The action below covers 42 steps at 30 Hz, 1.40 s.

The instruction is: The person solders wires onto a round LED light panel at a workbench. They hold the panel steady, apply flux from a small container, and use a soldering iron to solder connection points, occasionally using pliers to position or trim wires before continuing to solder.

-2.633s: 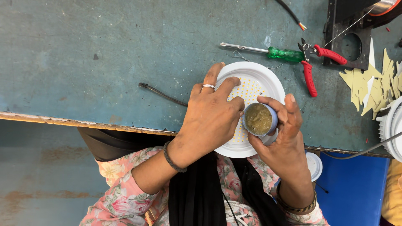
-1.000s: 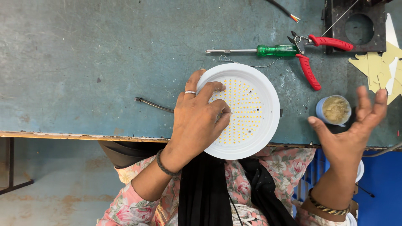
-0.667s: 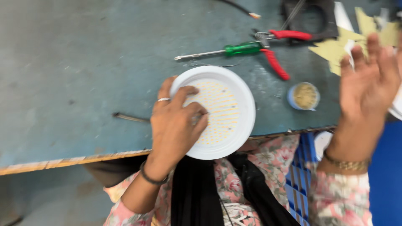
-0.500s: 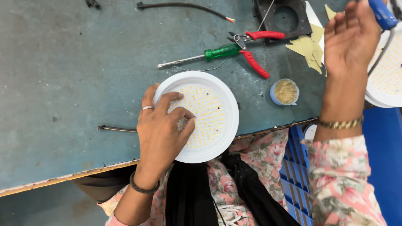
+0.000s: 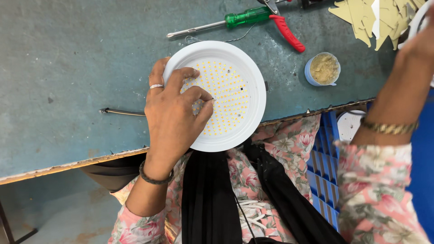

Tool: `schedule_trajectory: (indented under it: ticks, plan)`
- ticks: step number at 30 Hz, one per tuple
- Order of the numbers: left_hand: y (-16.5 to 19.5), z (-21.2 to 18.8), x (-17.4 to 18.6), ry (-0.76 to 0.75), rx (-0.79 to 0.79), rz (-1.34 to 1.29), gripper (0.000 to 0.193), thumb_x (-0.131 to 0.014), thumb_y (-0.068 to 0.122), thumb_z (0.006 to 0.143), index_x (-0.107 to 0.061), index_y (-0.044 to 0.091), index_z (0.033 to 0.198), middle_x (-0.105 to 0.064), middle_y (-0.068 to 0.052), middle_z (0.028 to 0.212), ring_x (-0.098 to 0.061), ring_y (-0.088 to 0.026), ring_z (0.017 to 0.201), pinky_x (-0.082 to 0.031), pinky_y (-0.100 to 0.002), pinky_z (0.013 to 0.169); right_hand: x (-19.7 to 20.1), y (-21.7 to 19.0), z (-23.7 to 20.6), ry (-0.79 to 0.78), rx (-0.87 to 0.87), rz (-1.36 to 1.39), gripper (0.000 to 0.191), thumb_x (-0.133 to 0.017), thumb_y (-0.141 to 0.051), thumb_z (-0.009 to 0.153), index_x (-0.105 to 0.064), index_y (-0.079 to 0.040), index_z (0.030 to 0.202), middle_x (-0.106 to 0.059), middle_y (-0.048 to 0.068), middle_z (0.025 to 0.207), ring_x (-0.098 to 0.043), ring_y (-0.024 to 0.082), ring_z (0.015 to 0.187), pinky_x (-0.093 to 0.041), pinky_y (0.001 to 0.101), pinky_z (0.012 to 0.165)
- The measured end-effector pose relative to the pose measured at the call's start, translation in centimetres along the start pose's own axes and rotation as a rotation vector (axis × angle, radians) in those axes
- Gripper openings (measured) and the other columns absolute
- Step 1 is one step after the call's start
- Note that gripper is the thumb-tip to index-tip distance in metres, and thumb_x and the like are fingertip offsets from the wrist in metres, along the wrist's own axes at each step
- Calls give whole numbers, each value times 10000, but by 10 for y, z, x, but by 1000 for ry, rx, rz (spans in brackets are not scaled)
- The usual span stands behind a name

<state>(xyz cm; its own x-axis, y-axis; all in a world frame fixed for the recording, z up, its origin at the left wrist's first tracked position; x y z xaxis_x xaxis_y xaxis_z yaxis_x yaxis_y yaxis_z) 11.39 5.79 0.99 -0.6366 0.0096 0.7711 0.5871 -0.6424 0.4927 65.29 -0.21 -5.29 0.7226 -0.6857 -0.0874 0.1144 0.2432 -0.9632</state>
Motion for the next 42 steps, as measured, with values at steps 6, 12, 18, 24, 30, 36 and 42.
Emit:
schedule_trajectory:
  ticks: [6,12,18,24,30,36,42]
  plan:
    - [1,-1,2,8,2,-15,96,-847,171,756,-781,144,820,-661,-36,1247,-457,-433,1368,-473,-519,1007,-6,-29,-88,-2,135,138,253,-558,-252,1159,-593,-4,1125,-592,96,887,-556,147,662,-427,254,589]
    - [3,-15,12,78,26,61,105,-852,150,775,-786,154,857,-652,-61,1251,-440,-432,1356,-431,-499,1073,-89,-61,-124,-82,79,127,178,-669,-148,1116,-563,-6,1142,-643,110,948,-576,163,601,-421,258,481]
    - [-22,-28,42,126,102,132,111,-851,135,777,-777,151,858,-652,-76,1218,-488,-419,1315,-440,-491,1025,-156,-69,-120,-194,-28,13,211,-724,-141,1085,-612,26,1022,-665,86,845,-586,101,561,-438,214,475]
    - [-26,-22,50,140,107,122,129,-834,156,683,-787,168,803,-664,-55,1187,-494,-457,1266,-463,-522,946,-204,-85,-106,-240,21,-183,113,-680,-114,1012,-661,-5,993,-635,20,772,-586,48,600,-433,185,504]
    - [-30,-24,48,155,123,122,124,-827,165,689,-785,163,806,-664,-50,1195,-485,-462,1280,-468,-537,941,-216,-93,-87,-248,75,-325,116,-687,-113,1005,-660,-11,955,-615,8,705,-559,36,577,-397,185,490]
    - [-31,-23,49,156,128,120,128,-832,180,684,-786,168,803,-664,-59,1198,-489,-458,1277,-467,-536,919,-223,-99,-83,-286,66,-421,117,-690,-115,974,-671,-9,928,-609,6,664,-543,33,543,-392,185,463]
    - [-32,-23,50,138,128,109,143,-832,175,670,-794,172,807,-663,-65,1194,-498,-457,1273,-467,-531,899,-203,-108,-93,-284,-10,-406,117,-673,-104,958,-675,6,916,-615,22,682,-530,46,513,-377,184,439]
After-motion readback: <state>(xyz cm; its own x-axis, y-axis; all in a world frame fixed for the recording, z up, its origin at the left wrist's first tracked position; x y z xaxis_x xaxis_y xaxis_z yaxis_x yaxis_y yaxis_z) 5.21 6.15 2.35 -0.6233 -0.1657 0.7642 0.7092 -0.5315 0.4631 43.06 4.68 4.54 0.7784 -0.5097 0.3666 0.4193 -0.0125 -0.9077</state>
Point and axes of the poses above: each hand's wrist, its own z-axis towards the middle knuckle, its own x-axis out of the back of the hand, y = z × x, the point moved 7 cm from there along z, towards the middle knuckle
